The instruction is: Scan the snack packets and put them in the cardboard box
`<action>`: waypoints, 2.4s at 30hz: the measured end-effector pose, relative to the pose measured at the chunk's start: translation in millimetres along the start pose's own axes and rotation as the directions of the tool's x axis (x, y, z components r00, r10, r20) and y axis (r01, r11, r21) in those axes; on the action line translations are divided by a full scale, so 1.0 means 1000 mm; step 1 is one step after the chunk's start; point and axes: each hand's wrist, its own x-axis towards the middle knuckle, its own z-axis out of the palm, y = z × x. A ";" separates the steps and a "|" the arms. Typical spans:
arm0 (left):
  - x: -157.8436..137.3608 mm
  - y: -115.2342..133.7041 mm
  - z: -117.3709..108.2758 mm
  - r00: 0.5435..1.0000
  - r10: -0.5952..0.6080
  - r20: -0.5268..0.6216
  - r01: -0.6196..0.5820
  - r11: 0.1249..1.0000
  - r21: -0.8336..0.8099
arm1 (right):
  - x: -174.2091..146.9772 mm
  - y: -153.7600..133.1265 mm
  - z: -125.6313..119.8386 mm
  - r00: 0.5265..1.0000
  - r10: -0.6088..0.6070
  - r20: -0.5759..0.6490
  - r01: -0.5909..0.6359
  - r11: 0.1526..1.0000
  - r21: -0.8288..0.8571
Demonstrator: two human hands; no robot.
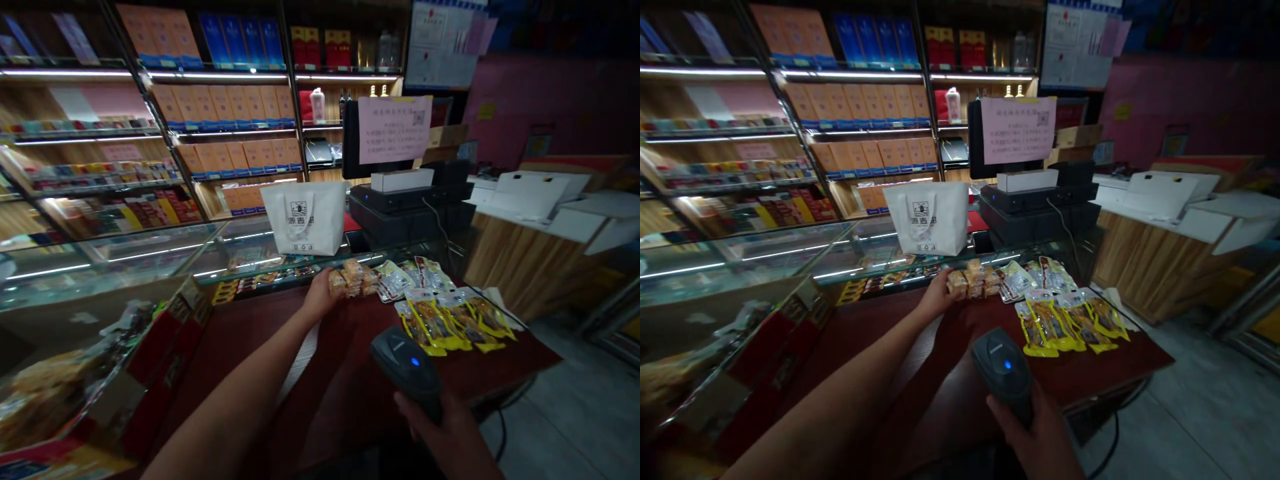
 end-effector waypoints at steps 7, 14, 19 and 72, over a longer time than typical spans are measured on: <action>0.067 0.022 0.026 0.997 0.040 0.068 -0.044 0.997 0.058 | 0.001 0.005 -0.012 0.997 0.081 0.003 -0.081 0.995 0.055; 0.073 0.024 0.027 0.996 0.049 0.069 -0.056 0.993 0.103 | 0.003 0.011 -0.014 0.995 0.097 0.002 -0.097 0.990 0.099; 0.020 0.048 0.015 0.989 0.121 -0.089 -0.127 0.990 -0.062 | 0.005 0.012 -0.016 0.995 0.096 -0.008 -0.094 0.986 0.139; -0.201 0.053 -0.123 0.748 -0.616 -0.246 0.167 0.535 -0.828 | -0.026 -0.058 0.023 0.953 -0.140 0.270 0.120 0.989 0.086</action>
